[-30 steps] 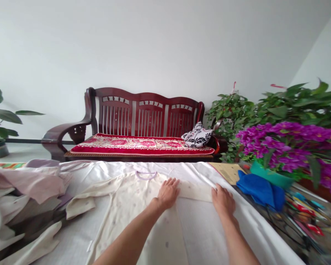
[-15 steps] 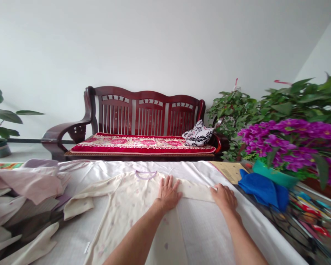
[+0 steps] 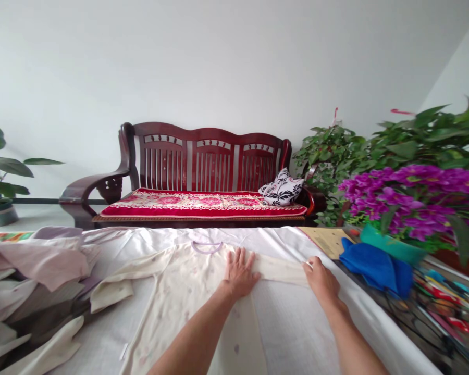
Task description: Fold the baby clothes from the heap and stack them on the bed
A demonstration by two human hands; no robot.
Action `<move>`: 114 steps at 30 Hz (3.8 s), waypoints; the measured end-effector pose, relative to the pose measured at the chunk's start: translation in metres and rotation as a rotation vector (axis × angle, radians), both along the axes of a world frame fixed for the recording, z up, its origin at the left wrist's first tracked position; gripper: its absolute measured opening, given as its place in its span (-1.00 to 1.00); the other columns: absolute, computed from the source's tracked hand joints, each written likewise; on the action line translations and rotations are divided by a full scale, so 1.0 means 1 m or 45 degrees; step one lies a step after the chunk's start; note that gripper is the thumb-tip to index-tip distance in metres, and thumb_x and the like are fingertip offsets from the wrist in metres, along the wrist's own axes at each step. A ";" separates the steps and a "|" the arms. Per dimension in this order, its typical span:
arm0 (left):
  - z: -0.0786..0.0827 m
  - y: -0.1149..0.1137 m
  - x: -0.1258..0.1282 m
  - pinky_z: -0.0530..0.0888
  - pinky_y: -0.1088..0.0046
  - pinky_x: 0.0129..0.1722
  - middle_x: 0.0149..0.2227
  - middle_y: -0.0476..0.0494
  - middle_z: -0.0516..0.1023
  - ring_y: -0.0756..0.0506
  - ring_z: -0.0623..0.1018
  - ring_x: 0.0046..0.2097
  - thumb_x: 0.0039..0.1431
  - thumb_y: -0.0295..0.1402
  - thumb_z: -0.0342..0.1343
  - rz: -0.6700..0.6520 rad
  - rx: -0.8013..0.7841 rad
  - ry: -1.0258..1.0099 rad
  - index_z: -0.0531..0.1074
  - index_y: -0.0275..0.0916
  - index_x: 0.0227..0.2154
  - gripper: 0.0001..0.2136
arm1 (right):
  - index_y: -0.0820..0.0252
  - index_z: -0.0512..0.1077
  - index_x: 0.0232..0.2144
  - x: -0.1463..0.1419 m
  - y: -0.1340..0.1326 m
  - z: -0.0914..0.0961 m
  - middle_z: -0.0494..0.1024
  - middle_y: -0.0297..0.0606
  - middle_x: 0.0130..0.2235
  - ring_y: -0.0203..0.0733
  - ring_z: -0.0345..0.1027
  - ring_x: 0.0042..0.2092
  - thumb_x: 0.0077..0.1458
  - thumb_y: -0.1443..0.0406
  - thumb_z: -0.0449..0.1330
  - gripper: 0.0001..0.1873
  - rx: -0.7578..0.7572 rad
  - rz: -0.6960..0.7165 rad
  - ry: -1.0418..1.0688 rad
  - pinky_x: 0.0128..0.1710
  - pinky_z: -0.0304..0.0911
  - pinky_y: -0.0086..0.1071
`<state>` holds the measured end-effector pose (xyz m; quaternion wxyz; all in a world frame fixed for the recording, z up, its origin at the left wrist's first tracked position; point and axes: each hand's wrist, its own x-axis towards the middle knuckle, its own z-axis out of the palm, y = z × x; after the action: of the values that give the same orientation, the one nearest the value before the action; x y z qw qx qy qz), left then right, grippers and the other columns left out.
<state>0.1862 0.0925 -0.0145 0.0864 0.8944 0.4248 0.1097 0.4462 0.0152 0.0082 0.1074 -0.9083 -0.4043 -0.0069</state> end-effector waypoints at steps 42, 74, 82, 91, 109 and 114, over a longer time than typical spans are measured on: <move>0.060 -0.007 -0.236 0.36 0.21 0.16 0.13 -0.21 0.46 -0.20 0.43 0.14 0.17 -0.53 -0.03 0.673 0.258 -0.238 0.36 -0.17 0.19 -0.50 | 0.23 0.42 0.12 -0.056 -0.004 -0.016 0.43 -0.04 0.21 0.13 0.11 0.32 0.28 0.16 -0.16 -0.46 0.307 0.421 -0.408 0.26 0.09 0.03; 0.078 0.006 -0.320 0.32 0.31 0.13 0.02 -0.15 0.60 -0.15 0.54 0.07 0.31 -0.46 -0.11 0.511 0.051 0.304 0.52 -0.12 -0.01 -0.65 | 0.17 0.44 0.12 -0.177 0.019 -0.052 0.46 -0.10 0.19 0.06 0.26 0.24 0.28 0.21 -0.03 -0.55 0.450 1.016 -0.214 0.25 0.18 -0.04; 0.023 0.026 -0.251 0.08 0.14 0.36 0.42 -0.27 0.09 -0.24 0.08 0.43 0.42 -0.11 -0.21 0.393 0.035 0.133 0.09 -0.21 0.37 -0.45 | 0.14 0.43 0.12 -0.174 0.021 -0.057 0.45 -0.13 0.20 0.02 0.26 0.24 0.28 0.21 -0.04 -0.55 0.447 1.017 -0.243 0.25 0.18 -0.07; 0.012 0.027 -0.316 0.12 -0.17 0.25 0.39 -0.42 0.12 -0.46 0.16 0.37 0.39 -0.01 -0.20 0.767 0.072 0.407 0.13 -0.15 0.36 -0.42 | 0.15 0.44 0.10 -0.168 0.024 -0.066 0.48 -0.11 0.16 0.03 0.31 0.20 0.29 0.19 -0.02 -0.57 0.558 1.073 -0.314 0.18 0.25 -0.07; 0.043 -0.046 -0.345 0.31 0.21 -0.07 -0.13 -0.19 0.55 -0.23 0.49 -0.07 0.27 -0.47 -0.07 0.609 0.215 0.475 0.50 -0.17 -0.14 -0.74 | 0.20 0.44 0.11 -0.172 0.023 -0.058 0.46 -0.09 0.18 0.05 0.29 0.22 0.28 0.22 -0.02 -0.55 0.492 1.057 -0.249 0.21 0.24 -0.04; 0.047 -0.046 -0.383 0.29 0.17 -0.10 -0.18 -0.21 0.58 -0.26 0.51 -0.12 0.24 -0.55 -0.09 0.599 0.311 0.574 0.53 -0.17 -0.15 -0.68 | 0.21 0.46 0.09 -0.170 0.023 -0.060 0.48 -0.06 0.16 0.04 0.30 0.21 0.27 0.22 -0.02 -0.56 0.541 1.074 -0.239 0.20 0.25 -0.03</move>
<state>-0.1970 0.0467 0.0323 -0.1448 0.7776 0.6114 -0.0239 0.2761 0.0380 -0.0514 0.2470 -0.6186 -0.7350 -0.1270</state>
